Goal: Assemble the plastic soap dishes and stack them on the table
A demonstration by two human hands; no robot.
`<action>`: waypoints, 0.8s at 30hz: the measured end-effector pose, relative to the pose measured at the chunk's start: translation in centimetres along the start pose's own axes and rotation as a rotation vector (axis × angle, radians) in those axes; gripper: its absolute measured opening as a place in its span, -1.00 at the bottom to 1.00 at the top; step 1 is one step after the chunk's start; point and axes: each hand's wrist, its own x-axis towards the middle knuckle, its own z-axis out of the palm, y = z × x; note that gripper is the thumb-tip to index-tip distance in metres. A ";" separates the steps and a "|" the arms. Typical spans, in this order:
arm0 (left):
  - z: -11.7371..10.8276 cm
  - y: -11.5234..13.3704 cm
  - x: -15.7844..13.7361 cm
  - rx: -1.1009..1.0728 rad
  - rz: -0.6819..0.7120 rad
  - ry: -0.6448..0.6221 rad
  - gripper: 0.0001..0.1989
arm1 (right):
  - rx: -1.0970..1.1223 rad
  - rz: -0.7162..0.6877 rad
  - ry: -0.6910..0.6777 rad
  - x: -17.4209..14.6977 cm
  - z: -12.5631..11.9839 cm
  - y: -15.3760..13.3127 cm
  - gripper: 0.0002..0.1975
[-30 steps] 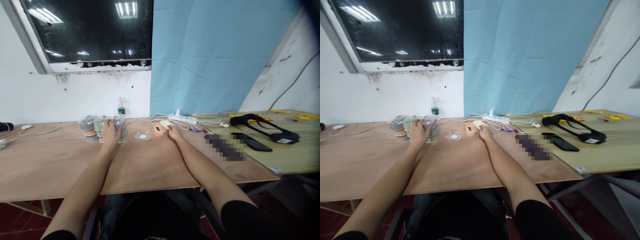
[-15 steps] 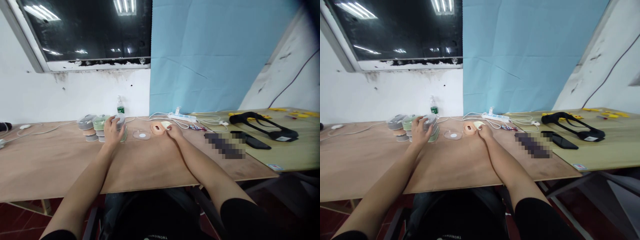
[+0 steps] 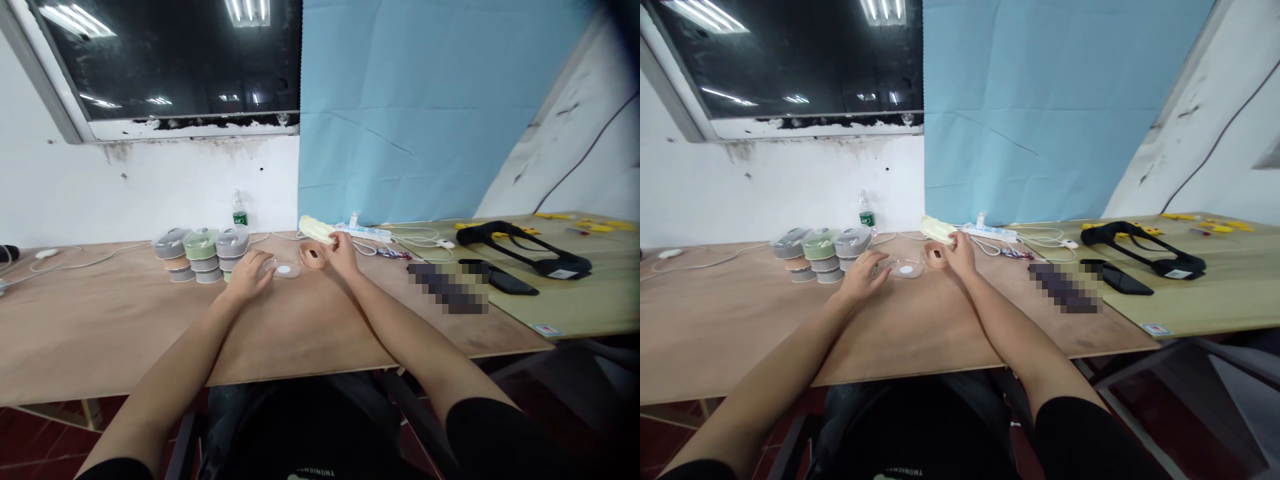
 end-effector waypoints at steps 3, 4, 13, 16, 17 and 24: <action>0.1 0.0 -0.1 -0.019 -0.086 0.000 -0.43 | 0.095 -0.104 -0.084 -1.1 0.0 -2.3 -0.76; 0.1 0.0 -0.1 -0.028 -0.119 -0.001 -0.36 | 0.129 -0.138 -0.118 -1.4 -0.1 -3.0 -0.74; -0.1 0.4 -0.3 -0.066 -0.230 -0.207 -0.41 | 0.126 -0.320 -0.509 -2.9 0.3 -5.3 -0.68; 0.0 0.4 -0.3 -0.079 -0.231 -0.320 -0.45 | 0.040 -0.301 -0.652 -2.8 0.6 -4.7 -0.63; 0.1 0.2 -0.3 -0.082 -0.241 -0.367 -0.46 | 0.013 -0.286 -0.693 -2.8 0.7 -4.4 -0.62; 0.6 -0.5 -0.7 -0.109 -0.244 -0.722 -0.54 | -0.135 -0.204 -0.716 -2.7 1.0 -3.7 -0.69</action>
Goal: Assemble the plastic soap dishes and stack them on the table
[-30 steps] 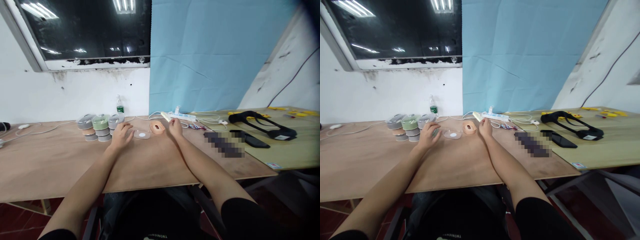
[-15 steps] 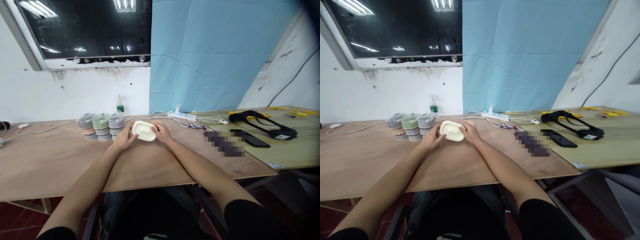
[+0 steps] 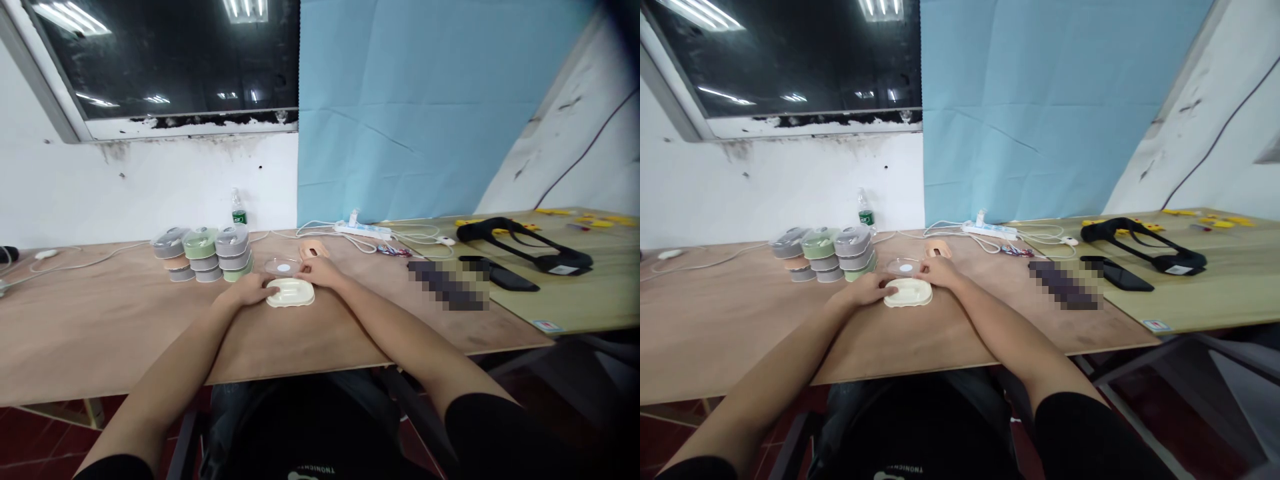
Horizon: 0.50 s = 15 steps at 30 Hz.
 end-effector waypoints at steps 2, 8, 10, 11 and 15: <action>0.0 0.0 0.0 0.004 0.001 0.021 -0.53 | 0.004 0.036 0.077 0.1 -0.1 0.2 -0.73; 0.1 -0.1 0.2 0.009 -0.001 0.034 -0.54 | -0.036 0.085 0.258 0.7 0.1 1.8 -0.81; 0.1 -0.3 0.2 0.017 -0.006 0.049 -0.54 | -0.063 0.155 0.238 0.8 0.4 2.4 -0.76; 0.1 -0.3 0.2 0.019 -0.009 0.055 -0.53 | -0.077 0.195 0.193 0.8 0.4 2.7 -0.74; 0.3 -0.6 0.3 0.011 -0.024 0.089 -0.46 | -0.093 0.314 0.103 0.9 0.1 3.0 -0.80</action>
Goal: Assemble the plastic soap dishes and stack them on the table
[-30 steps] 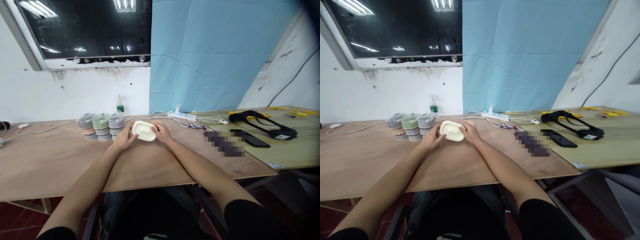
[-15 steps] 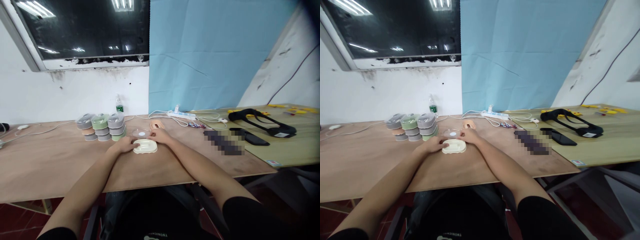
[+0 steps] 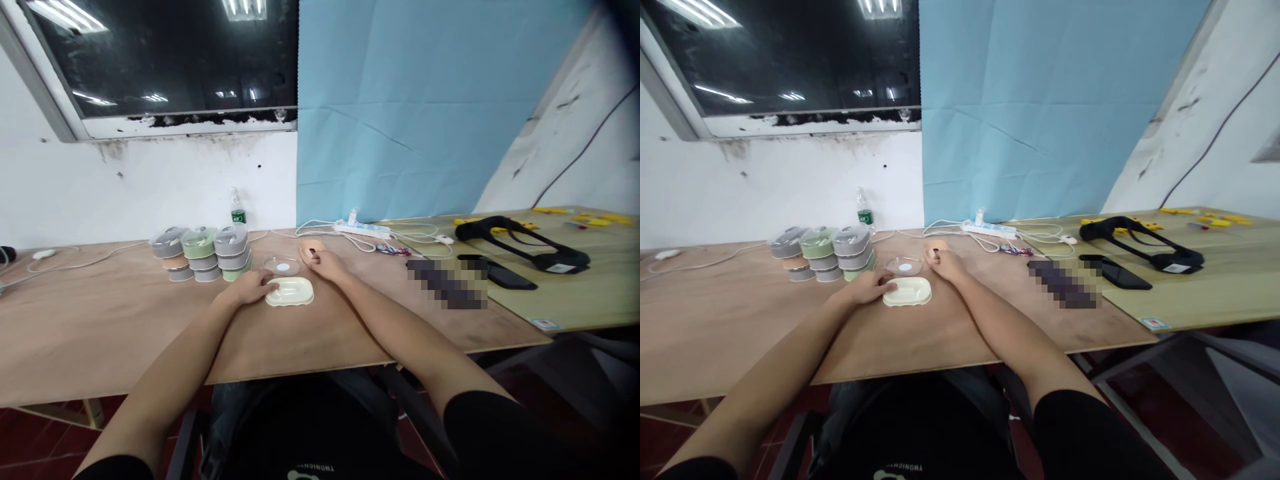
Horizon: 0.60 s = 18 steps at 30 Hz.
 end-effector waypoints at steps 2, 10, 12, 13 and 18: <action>0.1 -0.1 0.1 -0.007 -0.009 0.033 -0.42 | 0.050 0.018 0.156 0.0 -0.5 -0.2 -0.81; -0.1 0.5 0.0 -0.120 -0.018 0.470 -0.20 | 0.556 -0.265 0.241 -1.3 -1.3 -2.7 -0.69; -0.5 0.8 -0.2 -0.140 0.027 0.536 -0.25 | 0.658 -0.316 0.118 -1.9 -1.0 -3.5 -0.64; -0.7 0.9 -0.3 -0.145 0.050 0.555 -0.31 | 0.697 -0.324 0.059 -2.2 -0.9 -3.8 -0.61; -1.6 1.3 -0.8 -0.126 -0.033 0.561 -0.51 | 0.766 -0.305 0.032 -3.1 -1.3 -5.1 -0.56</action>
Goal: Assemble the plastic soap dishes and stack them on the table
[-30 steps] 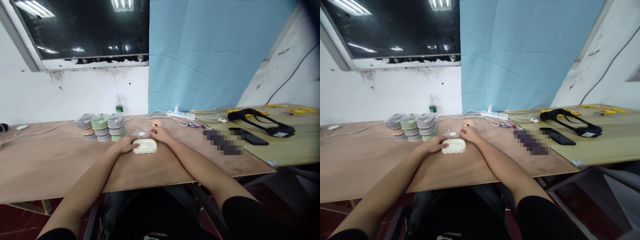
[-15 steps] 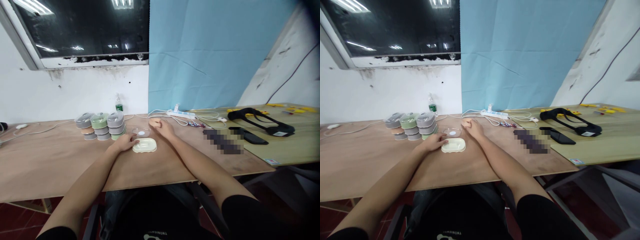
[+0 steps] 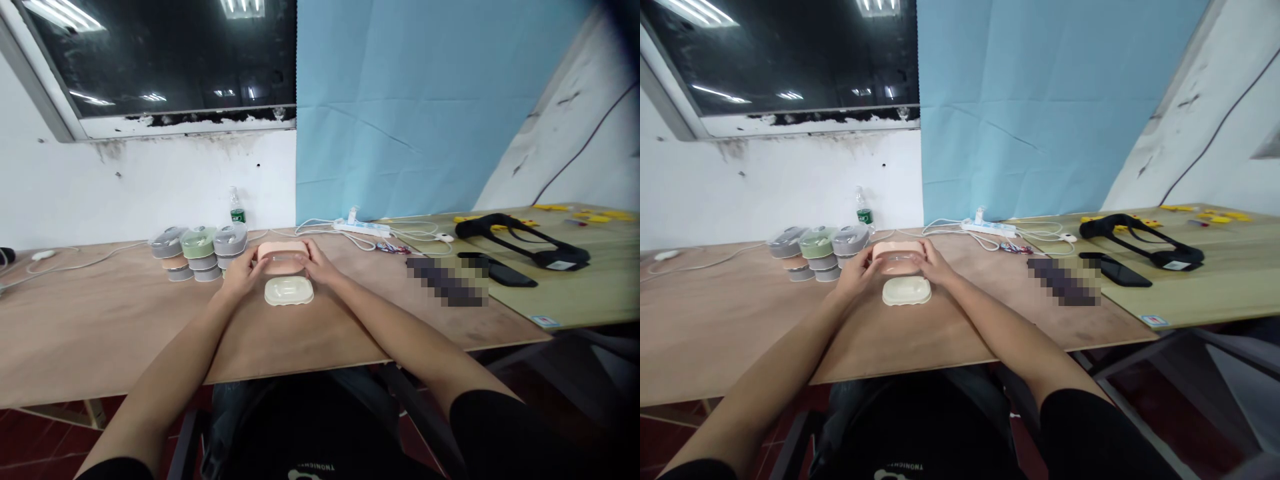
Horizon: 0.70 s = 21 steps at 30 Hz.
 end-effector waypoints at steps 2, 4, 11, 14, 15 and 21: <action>-0.1 0.2 -0.1 0.034 -0.065 -0.008 -0.47 | -0.079 -0.047 0.058 0.1 -0.2 -0.5 -0.61; -0.2 0.4 -0.1 0.044 -0.083 -0.052 -0.47 | -0.177 -0.052 0.065 0.4 -0.7 -0.7 -0.64; 0.3 0.1 0.1 0.056 0.025 -0.375 -0.49 | -0.412 0.030 -0.250 0.7 -2.4 0.7 -0.53; 0.7 -0.5 0.2 0.129 0.034 -0.469 -0.50 | -0.448 0.080 -0.397 0.5 -2.5 0.8 -0.51; 0.8 -0.7 0.2 0.149 0.032 -0.501 -0.50 | -0.457 0.104 -0.444 0.5 -2.4 0.8 -0.50; 1.8 -1.6 0.3 0.136 -0.007 -0.548 -0.53 | -0.445 0.214 -0.508 0.9 -2.3 0.9 -0.51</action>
